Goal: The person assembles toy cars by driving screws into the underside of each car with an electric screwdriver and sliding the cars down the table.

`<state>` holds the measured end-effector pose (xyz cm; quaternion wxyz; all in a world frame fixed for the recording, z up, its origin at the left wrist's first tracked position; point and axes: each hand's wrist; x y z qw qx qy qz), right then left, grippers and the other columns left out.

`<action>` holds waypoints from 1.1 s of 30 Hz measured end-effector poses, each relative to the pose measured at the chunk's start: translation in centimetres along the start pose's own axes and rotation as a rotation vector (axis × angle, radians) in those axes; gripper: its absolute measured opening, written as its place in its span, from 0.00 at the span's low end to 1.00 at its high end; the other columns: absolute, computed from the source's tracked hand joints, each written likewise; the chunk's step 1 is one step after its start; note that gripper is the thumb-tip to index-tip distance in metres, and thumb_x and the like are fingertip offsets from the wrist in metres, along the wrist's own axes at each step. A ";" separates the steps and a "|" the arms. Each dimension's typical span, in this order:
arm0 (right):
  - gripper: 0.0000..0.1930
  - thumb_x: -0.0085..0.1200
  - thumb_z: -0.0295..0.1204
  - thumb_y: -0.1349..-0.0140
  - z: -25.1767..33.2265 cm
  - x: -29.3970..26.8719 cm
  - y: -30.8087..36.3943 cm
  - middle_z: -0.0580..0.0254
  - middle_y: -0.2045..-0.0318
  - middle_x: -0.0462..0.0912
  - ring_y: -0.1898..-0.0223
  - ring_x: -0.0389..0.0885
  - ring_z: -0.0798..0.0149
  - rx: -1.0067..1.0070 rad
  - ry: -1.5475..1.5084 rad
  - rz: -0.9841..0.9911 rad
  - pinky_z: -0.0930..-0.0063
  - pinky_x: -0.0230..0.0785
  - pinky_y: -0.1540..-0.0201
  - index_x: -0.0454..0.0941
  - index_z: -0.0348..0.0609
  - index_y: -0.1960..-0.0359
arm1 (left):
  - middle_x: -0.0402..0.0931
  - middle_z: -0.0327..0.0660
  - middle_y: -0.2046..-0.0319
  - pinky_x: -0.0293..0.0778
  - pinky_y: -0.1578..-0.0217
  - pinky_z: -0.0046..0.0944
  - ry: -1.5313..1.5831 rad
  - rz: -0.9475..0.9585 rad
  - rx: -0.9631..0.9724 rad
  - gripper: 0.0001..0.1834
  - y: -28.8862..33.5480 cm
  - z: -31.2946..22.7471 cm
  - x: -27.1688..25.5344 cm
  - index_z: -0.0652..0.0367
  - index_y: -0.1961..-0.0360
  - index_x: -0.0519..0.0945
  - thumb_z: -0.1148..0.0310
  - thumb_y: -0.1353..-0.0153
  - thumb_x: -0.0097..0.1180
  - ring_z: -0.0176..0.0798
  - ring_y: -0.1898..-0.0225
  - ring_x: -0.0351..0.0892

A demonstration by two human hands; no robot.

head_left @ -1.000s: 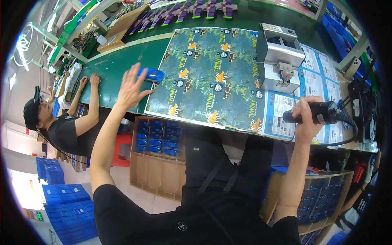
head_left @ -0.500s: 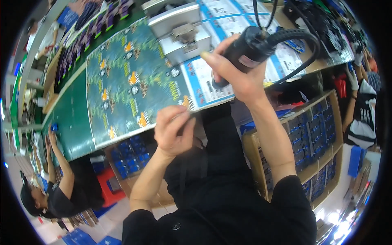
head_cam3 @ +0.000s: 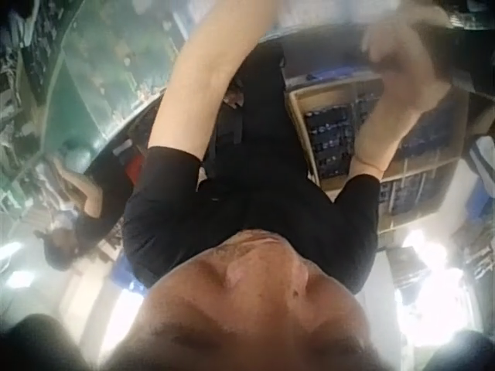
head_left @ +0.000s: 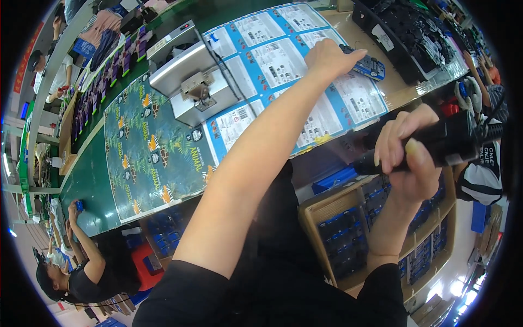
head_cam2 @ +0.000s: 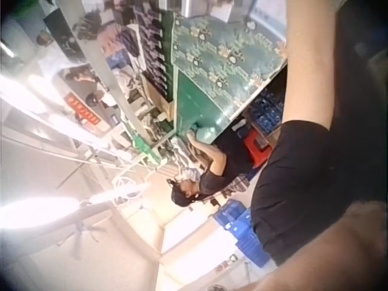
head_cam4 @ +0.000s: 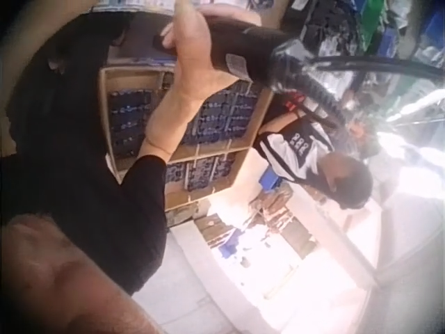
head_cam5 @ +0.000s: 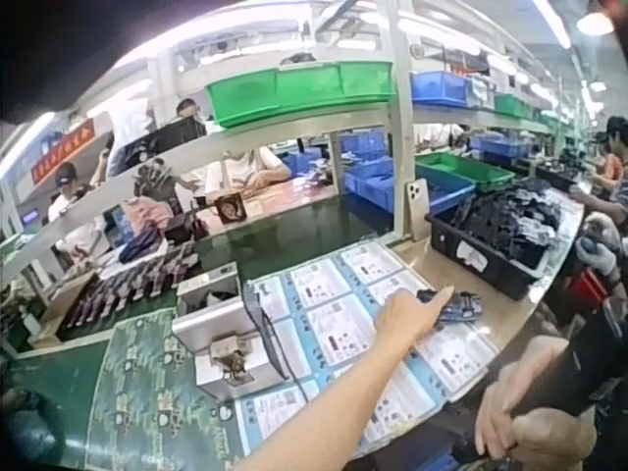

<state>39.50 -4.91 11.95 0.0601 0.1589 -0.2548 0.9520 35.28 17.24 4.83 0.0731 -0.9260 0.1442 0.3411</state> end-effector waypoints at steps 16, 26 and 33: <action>0.08 0.50 0.29 0.34 0.0 -0.3 -0.1 0.63 0.79 0.69 0.81 0.68 0.69 -0.059 0.008 0.074 0.76 0.66 0.74 0.68 0.36 0.61 | 0.82 0.39 0.68 0.78 0.57 0.35 0.913 -0.115 0.313 0.18 14.1 4.4 -14.2 0.64 0.58 0.80 0.73 0.50 0.72 0.33 0.64 0.82; 0.08 0.52 0.29 0.34 -7.4 17.0 -6.8 0.62 0.77 0.73 0.77 0.73 0.67 -0.272 -0.195 0.124 0.68 0.68 0.67 0.72 0.37 0.61 | 0.81 0.50 0.56 0.83 0.55 0.49 1.589 -0.470 -0.211 0.20 28.4 19.7 -21.4 0.61 0.48 0.74 0.55 0.27 0.48 0.47 0.58 0.84; 0.06 0.66 0.23 0.42 -12.8 22.3 -9.6 0.65 0.81 0.81 0.82 0.79 0.74 -0.392 0.098 0.069 0.84 0.70 0.78 0.81 0.35 0.72 | 0.82 0.47 0.57 0.86 0.65 0.42 1.425 -0.407 -0.190 0.16 28.7 21.6 -20.6 0.62 0.50 0.76 0.61 0.30 0.56 0.43 0.64 0.87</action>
Point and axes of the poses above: each hand's wrist, its own y-axis away from the middle knuckle, its own x-axis out of the palm, z = x × y
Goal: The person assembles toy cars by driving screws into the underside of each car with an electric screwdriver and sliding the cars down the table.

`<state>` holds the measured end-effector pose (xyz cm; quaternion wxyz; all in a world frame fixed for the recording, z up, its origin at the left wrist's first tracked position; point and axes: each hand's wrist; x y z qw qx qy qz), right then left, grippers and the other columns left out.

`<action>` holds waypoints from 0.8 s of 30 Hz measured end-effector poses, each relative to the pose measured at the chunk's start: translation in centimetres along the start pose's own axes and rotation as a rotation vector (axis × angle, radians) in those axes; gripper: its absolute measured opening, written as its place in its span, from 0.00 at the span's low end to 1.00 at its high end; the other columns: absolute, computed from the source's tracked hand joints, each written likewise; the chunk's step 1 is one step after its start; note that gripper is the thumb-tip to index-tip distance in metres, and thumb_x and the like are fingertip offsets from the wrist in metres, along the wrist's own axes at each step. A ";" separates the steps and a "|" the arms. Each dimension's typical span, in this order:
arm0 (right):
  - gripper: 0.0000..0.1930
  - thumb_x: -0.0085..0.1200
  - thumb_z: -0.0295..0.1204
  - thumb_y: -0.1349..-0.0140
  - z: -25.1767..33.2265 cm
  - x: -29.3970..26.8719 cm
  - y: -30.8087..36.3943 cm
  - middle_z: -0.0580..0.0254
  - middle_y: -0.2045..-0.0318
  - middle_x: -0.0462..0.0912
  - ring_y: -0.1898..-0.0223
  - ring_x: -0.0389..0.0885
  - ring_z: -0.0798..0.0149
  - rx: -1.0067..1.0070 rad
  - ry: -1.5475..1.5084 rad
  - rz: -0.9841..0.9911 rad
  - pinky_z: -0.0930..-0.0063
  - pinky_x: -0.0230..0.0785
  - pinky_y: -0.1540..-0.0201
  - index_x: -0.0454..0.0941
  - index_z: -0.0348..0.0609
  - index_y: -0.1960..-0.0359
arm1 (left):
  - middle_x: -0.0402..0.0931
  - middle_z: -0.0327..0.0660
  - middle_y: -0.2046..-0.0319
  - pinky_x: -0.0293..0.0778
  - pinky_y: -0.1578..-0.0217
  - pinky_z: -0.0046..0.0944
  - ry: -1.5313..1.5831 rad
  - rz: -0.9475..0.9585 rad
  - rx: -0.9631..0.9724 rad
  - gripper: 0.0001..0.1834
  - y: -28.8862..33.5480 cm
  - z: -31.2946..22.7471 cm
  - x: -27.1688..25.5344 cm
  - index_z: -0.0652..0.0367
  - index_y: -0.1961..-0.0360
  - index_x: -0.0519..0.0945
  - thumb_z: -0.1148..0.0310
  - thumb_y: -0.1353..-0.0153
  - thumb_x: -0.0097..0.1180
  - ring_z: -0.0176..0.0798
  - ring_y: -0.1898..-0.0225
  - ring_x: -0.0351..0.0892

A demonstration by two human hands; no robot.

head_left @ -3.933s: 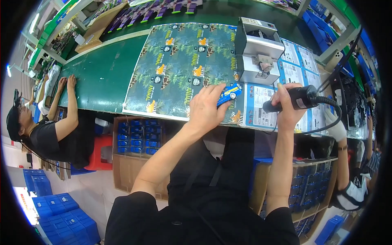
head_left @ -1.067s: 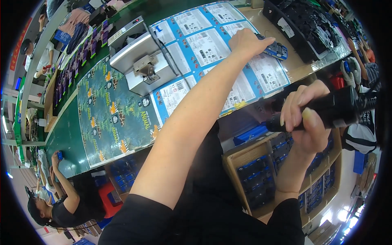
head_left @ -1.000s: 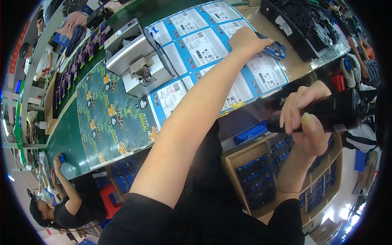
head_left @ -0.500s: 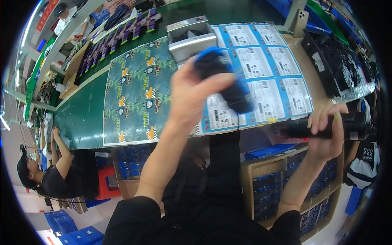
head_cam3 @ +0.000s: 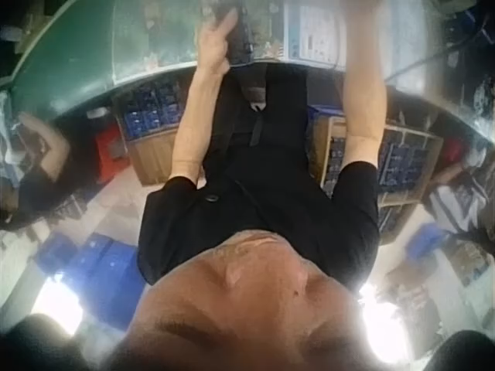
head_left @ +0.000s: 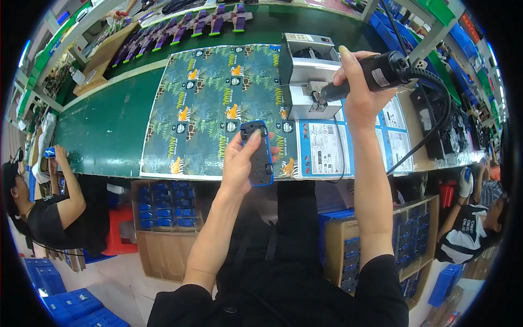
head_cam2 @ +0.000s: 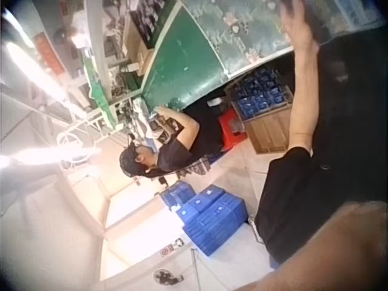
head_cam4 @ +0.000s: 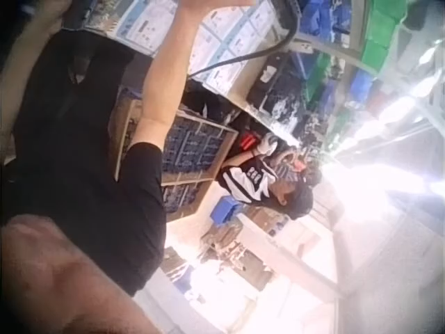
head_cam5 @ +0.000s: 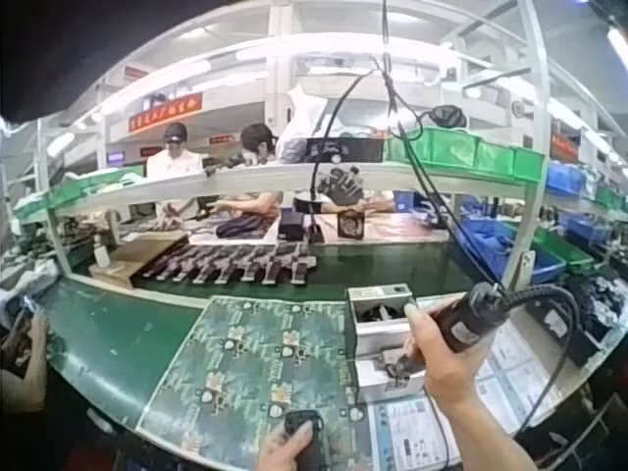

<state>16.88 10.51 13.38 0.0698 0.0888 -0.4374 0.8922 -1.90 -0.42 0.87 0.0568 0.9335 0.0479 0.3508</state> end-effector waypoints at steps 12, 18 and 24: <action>0.08 0.64 0.27 0.42 -0.1 1.5 -1.1 0.67 0.86 0.74 0.87 0.70 0.72 0.353 0.161 0.146 0.79 0.60 0.82 0.77 0.39 0.74 | 0.83 0.41 0.60 0.82 0.64 0.34 -0.161 0.034 0.052 0.12 -0.1 1.3 0.4 0.61 0.53 0.78 0.68 0.34 0.62 0.35 0.66 0.85; 0.07 0.47 0.32 0.32 5.9 -0.4 2.8 0.65 0.80 0.67 0.80 0.68 0.68 0.292 -0.377 0.139 0.69 0.64 0.70 0.71 0.43 0.64 | 0.83 0.40 0.60 0.81 0.63 0.34 -0.240 0.056 0.071 0.14 0.1 1.5 0.4 0.61 0.52 0.79 0.67 0.36 0.63 0.34 0.64 0.84; 0.03 0.49 0.26 0.33 5.8 2.1 5.6 0.62 0.80 0.71 0.82 0.72 0.65 0.184 -0.502 0.141 0.66 0.71 0.71 0.70 0.41 0.63 | 0.83 0.39 0.61 0.81 0.64 0.33 -0.264 0.057 0.080 0.13 -0.2 1.8 -0.2 0.62 0.53 0.79 0.67 0.35 0.63 0.32 0.64 0.84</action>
Point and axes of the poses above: each hand's wrist, its own y-axis away from the middle knuckle, its own x-axis out of the palm, z = x × y
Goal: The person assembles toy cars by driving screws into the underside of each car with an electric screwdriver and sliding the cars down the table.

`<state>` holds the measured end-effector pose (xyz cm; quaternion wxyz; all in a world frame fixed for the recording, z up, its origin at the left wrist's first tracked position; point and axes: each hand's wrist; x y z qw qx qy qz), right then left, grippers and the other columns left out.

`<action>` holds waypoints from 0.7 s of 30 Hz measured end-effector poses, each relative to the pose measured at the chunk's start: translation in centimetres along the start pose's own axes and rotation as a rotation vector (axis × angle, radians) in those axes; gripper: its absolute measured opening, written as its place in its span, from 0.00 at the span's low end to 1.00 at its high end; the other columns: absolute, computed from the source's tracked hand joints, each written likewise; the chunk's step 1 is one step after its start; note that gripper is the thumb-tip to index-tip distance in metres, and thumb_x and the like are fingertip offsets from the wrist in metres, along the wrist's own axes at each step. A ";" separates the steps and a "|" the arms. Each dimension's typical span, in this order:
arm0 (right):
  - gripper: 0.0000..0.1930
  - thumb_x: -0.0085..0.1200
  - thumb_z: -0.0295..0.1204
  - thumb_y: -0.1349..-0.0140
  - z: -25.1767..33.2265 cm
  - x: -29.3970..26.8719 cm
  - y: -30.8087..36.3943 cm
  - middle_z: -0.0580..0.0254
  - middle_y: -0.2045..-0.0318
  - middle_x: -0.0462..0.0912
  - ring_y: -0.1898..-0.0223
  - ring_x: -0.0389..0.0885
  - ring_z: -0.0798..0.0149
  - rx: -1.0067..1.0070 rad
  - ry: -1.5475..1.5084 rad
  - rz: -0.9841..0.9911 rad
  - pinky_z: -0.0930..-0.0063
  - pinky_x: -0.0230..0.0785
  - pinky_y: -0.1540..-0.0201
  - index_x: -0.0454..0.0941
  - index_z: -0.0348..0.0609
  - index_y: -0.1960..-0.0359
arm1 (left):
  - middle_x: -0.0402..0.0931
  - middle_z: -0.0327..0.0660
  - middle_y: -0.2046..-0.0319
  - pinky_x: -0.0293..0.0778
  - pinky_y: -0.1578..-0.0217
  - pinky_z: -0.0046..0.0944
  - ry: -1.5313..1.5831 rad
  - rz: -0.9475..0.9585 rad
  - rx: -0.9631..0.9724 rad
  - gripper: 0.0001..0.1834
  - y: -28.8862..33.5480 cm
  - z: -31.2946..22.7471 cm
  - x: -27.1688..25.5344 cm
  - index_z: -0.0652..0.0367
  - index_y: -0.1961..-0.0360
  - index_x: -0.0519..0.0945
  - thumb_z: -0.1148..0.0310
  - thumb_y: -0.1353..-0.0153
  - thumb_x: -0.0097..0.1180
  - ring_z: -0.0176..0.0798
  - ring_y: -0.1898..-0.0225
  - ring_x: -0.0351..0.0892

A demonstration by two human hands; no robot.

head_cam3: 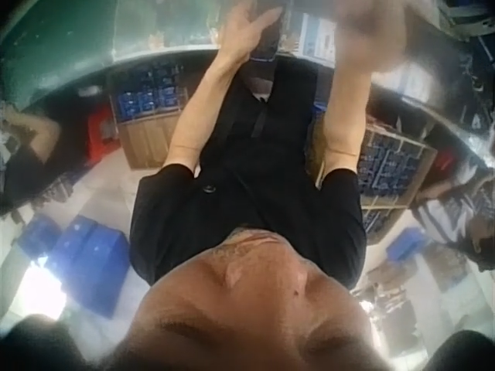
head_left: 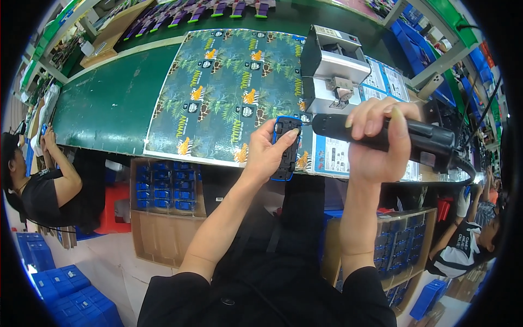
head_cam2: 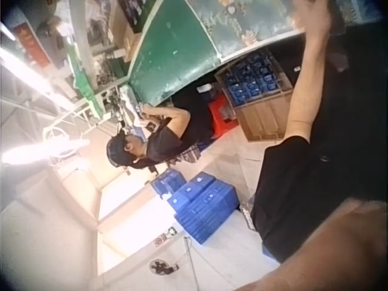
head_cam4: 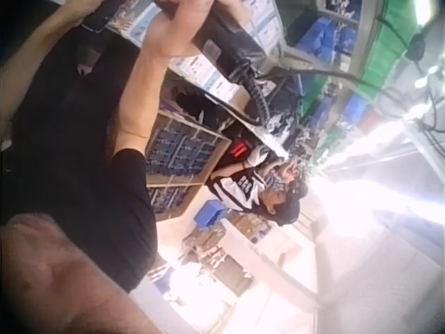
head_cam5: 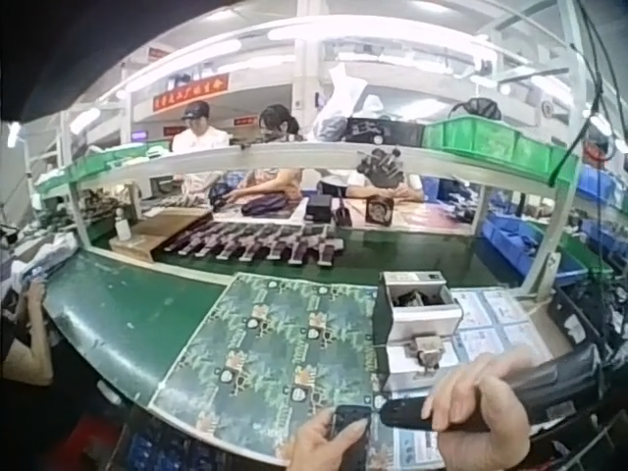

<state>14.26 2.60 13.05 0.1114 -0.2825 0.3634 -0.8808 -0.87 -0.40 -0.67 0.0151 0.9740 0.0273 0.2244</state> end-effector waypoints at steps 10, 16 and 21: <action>0.06 0.54 0.23 0.36 -2.3 0.8 1.4 0.60 0.79 0.74 0.81 0.74 0.68 0.013 0.108 -0.078 0.70 0.73 0.71 0.69 0.37 0.64 | 0.83 0.38 0.64 0.79 0.67 0.30 -0.026 -0.025 -0.031 0.12 0.2 -0.8 0.9 0.64 0.54 0.79 0.70 0.35 0.62 0.27 0.67 0.81; 0.04 0.49 0.25 0.36 -2.5 0.3 1.7 0.61 0.80 0.72 0.80 0.72 0.66 0.057 0.194 0.063 0.67 0.70 0.69 0.67 0.42 0.65 | 0.83 0.37 0.66 0.77 0.66 0.28 -0.037 -0.044 0.050 0.11 0.4 -0.8 1.7 0.66 0.55 0.80 0.73 0.37 0.62 0.24 0.68 0.79; 0.06 0.50 0.26 0.37 -2.9 0.0 2.4 0.60 0.79 0.72 0.81 0.70 0.66 0.028 0.199 0.119 0.67 0.68 0.69 0.65 0.42 0.65 | 0.83 0.37 0.64 0.76 0.63 0.28 -0.065 -0.036 0.044 0.11 0.4 -0.8 1.5 0.66 0.55 0.80 0.75 0.38 0.62 0.23 0.66 0.78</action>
Point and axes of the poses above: each hand's wrist, its own y-axis away from the middle knuckle, its own x-axis out of the palm, z = x × y
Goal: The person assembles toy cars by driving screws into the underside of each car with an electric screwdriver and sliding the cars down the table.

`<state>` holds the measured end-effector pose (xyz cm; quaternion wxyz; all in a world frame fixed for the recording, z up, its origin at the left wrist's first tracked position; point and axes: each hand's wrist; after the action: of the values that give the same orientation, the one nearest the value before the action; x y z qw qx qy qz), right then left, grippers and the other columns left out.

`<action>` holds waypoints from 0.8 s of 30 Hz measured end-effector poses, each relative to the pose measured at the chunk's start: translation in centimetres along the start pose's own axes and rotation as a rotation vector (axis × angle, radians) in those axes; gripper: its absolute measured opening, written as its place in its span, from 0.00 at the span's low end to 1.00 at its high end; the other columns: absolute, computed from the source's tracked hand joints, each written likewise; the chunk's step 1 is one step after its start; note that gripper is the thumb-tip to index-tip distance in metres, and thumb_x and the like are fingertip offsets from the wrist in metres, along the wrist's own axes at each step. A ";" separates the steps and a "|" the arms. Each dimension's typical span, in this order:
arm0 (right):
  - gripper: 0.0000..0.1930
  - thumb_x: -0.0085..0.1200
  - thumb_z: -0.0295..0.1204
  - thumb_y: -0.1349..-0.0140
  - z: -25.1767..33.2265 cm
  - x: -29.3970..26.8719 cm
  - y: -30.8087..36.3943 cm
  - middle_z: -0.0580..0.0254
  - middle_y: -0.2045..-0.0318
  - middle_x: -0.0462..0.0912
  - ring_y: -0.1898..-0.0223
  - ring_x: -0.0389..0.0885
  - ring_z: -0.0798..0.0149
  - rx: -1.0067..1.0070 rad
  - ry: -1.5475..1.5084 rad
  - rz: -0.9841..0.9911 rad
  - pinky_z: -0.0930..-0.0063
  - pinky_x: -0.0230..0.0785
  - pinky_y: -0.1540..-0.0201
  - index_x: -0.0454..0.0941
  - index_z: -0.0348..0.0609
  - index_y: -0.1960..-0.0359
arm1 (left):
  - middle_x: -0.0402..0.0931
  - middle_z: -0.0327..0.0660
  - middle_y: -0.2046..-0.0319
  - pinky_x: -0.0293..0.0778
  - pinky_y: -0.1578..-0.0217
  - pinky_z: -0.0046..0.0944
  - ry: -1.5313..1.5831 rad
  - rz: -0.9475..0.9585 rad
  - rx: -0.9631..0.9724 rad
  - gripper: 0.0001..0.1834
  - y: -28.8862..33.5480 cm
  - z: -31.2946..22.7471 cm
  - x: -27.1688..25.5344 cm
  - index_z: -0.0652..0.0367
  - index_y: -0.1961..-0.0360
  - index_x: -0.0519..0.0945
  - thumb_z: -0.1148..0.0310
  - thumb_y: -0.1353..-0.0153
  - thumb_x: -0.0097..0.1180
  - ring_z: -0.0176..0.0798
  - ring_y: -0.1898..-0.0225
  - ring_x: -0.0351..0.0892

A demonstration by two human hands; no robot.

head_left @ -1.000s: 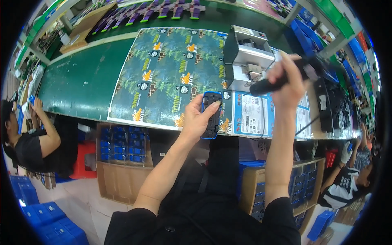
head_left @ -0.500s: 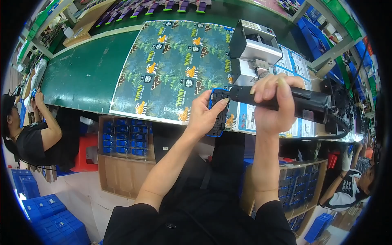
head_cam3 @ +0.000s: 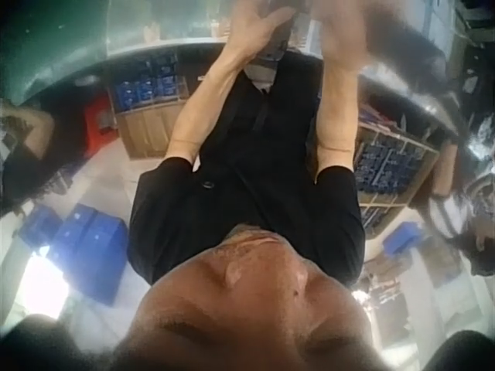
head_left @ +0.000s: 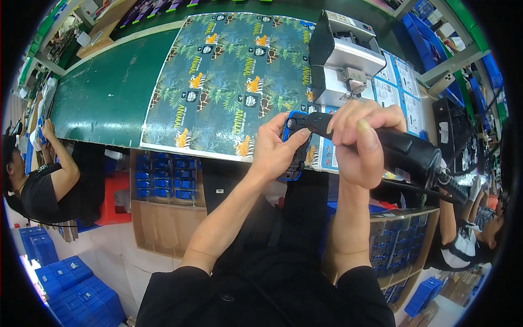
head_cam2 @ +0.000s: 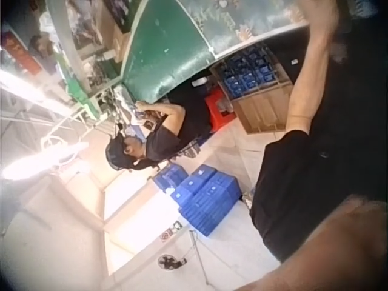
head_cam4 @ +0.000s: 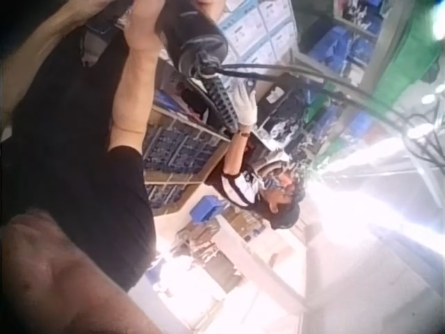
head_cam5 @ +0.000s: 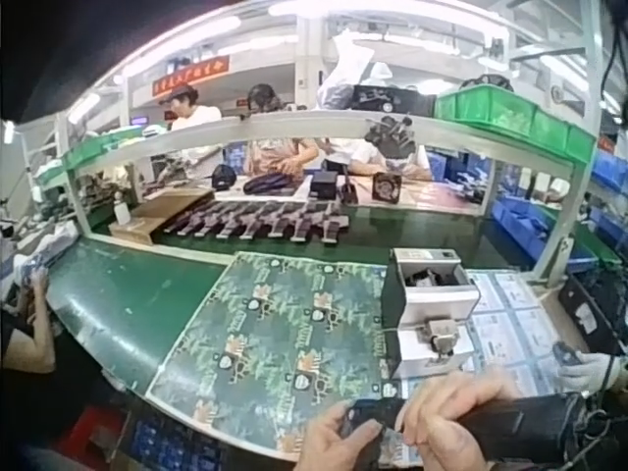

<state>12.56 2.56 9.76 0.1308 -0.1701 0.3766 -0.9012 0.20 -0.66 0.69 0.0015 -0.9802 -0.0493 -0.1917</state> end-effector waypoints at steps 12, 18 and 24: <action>0.12 0.61 0.24 0.41 0.3 -0.5 0.8 0.59 0.79 0.74 0.79 0.74 0.66 0.000 -0.129 -0.101 0.68 0.73 0.67 0.66 0.41 0.68 | 0.84 0.37 0.63 0.76 0.62 0.28 -0.049 0.002 0.044 0.11 0.3 0.0 0.3 0.67 0.55 0.81 0.76 0.39 0.64 0.24 0.64 0.78; 0.04 0.51 0.23 0.35 1.7 -1.6 -1.4 0.59 0.79 0.73 0.80 0.74 0.65 -0.044 -0.233 -0.096 0.66 0.73 0.68 0.68 0.40 0.63 | 0.84 0.38 0.63 0.77 0.63 0.29 -0.035 0.023 0.052 0.12 -0.4 -0.4 0.2 0.66 0.56 0.83 0.75 0.41 0.66 0.25 0.65 0.79; 0.06 0.53 0.28 0.35 2.0 -4.8 -6.5 0.60 0.79 0.74 0.78 0.74 0.63 -0.098 -0.049 -0.233 0.66 0.69 0.66 0.76 0.38 0.62 | 0.81 0.45 0.58 0.83 0.62 0.42 0.549 -0.151 -0.242 0.15 -2.9 -1.0 -0.4 0.62 0.51 0.75 0.75 0.39 0.62 0.38 0.62 0.83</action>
<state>17.01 7.46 14.80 0.0262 -0.2408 0.3944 -0.8865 -0.82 2.15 1.39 -0.1161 -0.8785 -0.0964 -0.4532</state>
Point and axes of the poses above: each hand's wrist, its own y-axis away from the middle knuckle, its own x-axis out of the palm, z = x × y
